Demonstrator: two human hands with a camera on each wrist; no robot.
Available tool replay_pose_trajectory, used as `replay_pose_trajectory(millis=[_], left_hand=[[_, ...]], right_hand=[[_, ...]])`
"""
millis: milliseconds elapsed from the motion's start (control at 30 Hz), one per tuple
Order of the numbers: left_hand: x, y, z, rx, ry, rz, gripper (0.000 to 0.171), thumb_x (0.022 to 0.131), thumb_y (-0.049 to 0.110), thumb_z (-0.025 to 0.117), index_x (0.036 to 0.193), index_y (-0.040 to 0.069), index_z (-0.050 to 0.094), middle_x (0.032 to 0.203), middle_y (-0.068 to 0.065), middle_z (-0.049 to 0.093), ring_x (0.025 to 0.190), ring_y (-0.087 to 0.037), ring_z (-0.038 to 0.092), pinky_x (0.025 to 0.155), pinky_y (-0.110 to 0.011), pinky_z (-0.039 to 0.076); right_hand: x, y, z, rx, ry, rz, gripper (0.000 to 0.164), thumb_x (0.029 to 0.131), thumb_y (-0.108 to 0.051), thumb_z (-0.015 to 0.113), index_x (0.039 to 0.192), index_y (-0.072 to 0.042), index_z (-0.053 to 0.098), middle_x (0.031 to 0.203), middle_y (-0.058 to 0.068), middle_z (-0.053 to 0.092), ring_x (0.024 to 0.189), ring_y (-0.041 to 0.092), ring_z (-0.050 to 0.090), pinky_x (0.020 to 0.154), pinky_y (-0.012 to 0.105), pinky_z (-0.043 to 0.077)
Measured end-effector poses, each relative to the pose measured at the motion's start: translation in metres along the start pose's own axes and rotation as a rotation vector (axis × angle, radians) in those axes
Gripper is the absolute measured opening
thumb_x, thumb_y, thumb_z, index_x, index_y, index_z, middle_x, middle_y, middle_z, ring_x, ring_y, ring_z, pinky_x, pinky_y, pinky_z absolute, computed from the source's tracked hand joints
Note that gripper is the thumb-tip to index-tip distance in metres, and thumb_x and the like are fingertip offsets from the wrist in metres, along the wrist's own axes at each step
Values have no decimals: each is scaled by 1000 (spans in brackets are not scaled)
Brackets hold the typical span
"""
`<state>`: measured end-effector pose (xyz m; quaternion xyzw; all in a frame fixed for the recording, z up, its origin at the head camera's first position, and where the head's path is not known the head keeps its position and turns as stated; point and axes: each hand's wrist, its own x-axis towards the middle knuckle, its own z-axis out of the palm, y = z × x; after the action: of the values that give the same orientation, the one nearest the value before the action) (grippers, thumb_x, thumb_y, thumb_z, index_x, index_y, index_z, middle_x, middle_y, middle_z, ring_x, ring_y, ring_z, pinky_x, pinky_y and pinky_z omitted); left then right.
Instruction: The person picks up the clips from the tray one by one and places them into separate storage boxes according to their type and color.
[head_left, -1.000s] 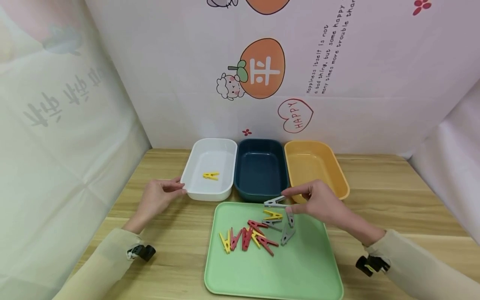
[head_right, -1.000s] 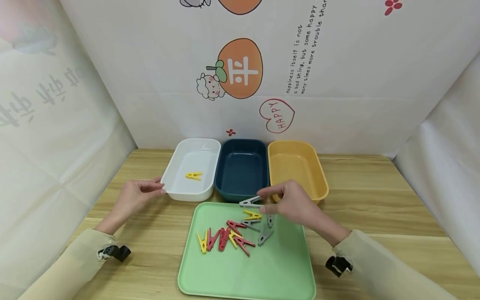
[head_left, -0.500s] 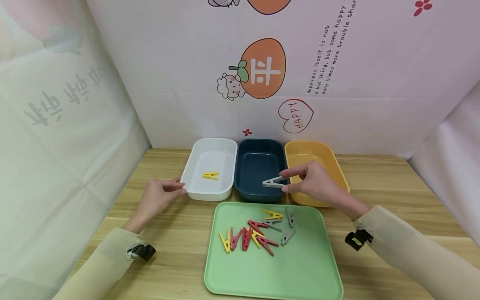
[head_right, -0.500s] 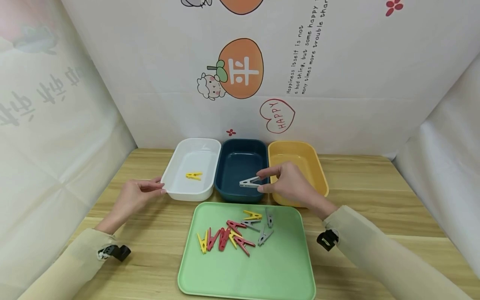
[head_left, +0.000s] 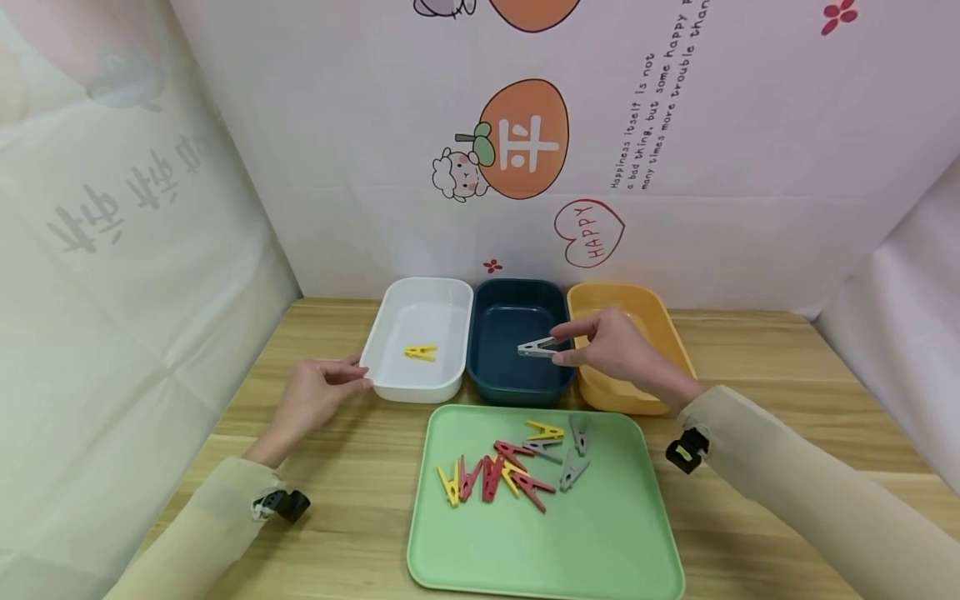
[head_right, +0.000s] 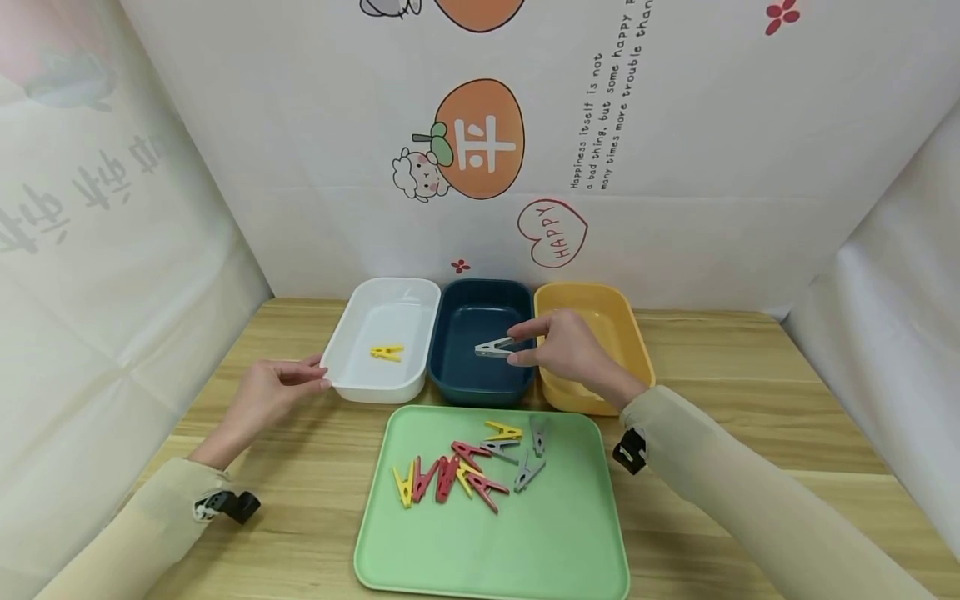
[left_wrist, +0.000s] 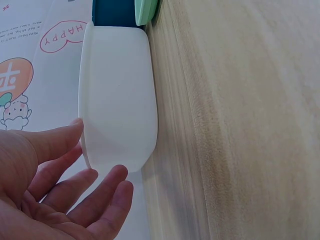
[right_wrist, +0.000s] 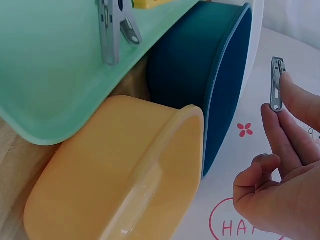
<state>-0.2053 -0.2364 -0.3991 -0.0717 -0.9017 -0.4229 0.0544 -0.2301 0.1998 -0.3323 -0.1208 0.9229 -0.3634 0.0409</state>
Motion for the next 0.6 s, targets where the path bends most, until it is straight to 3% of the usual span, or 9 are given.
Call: replay_pose_trajectory(millis=[267,433,600], left_hand=[[-1,-1,0,2,4,-2,21,91,13,85,107,1,81,133,-16,68,117,-39,70,75,-18,55],[-1,0,1,12,9,8,20,91,13,85,107,1,81,133,-16,69,115,-39,71,74,-19,55],[-1,1,0,15,8,9,21,91,13,85,108,0,81,132,-16,69,114,-39,71,74,-20,55]], right_hand=[[21,-4,5,17,-28,8,35,90,-20,88,123,-10,80,123,10,75,98,29,53,72,38,41],[32,-6,8,51,-45,35,36,91,-18,86,125,-8,78,130,13,73,111,31,58,88,42,52],[43,-4,10,76,-45,45,37,92,-16,85,126,-5,77,129,14,73,118,32,57,97,47,51]])
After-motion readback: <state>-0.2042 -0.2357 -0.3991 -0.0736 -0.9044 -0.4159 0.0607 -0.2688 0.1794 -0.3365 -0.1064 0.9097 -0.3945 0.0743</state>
